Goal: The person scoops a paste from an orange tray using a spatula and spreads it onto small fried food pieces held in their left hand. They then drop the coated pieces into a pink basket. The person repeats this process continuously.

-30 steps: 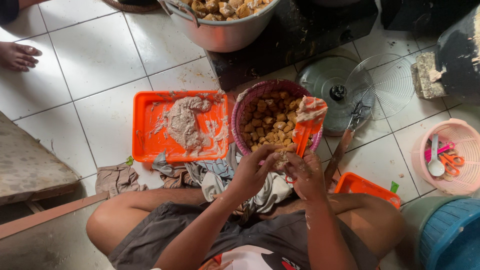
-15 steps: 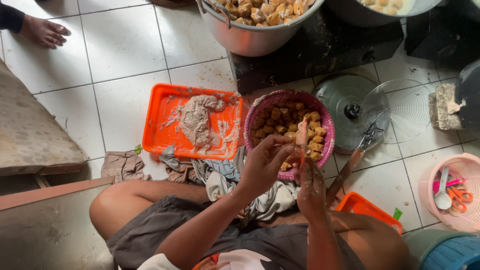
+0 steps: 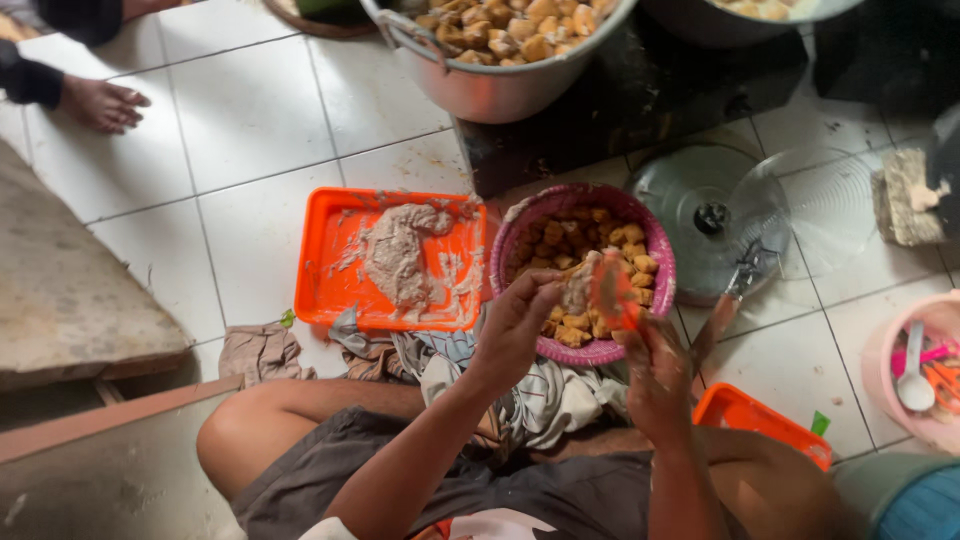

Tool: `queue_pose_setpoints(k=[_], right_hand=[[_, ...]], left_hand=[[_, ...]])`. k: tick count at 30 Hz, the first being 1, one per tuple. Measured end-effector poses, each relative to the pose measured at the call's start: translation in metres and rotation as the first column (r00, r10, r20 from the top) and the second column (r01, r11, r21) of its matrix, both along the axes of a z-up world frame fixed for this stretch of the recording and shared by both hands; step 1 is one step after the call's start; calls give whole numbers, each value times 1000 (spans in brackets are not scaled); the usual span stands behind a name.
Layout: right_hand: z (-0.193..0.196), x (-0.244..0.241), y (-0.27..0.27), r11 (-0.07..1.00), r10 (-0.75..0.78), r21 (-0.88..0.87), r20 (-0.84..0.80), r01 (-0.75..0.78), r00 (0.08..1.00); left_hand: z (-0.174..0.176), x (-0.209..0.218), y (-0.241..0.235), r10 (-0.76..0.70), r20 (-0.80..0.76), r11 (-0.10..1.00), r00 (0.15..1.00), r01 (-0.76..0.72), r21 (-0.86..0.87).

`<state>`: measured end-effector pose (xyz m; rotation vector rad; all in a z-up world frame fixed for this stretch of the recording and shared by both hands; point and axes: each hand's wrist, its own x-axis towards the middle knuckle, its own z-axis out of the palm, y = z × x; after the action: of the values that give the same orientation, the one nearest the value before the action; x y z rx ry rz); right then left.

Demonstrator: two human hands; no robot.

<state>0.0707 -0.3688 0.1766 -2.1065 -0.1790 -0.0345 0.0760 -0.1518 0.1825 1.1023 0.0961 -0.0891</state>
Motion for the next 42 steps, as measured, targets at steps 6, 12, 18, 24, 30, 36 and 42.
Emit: queue_pose_setpoints(k=[6,12,18,24,30,36,42], right_hand=[[17,10,3,997,59,37,122,-64,991],[31,22,-19,936,152,-353,362,-15,920],[43,18,-12,990,-19,-139,-53,12,998],[42,2,24,963,182,-221,123,-152,976],[22,18,22,946,275,266,-347,-187,897],[-47,12,9,902,197,419,-608,100,769],[-105,12,-44,618,104,650,-626,442,773]], left_hand=[[6,5,12,-87,35,977,996,92,-190],[17,21,30,-148,132,964,980,173,-203],[45,28,55,-59,518,782,853,-282,555],[56,25,50,-53,564,683,824,-382,623],[51,16,42,44,468,905,883,-234,355],[-4,29,23,71,273,865,959,-196,462],[-105,63,-22,33,-174,932,984,33,362]])
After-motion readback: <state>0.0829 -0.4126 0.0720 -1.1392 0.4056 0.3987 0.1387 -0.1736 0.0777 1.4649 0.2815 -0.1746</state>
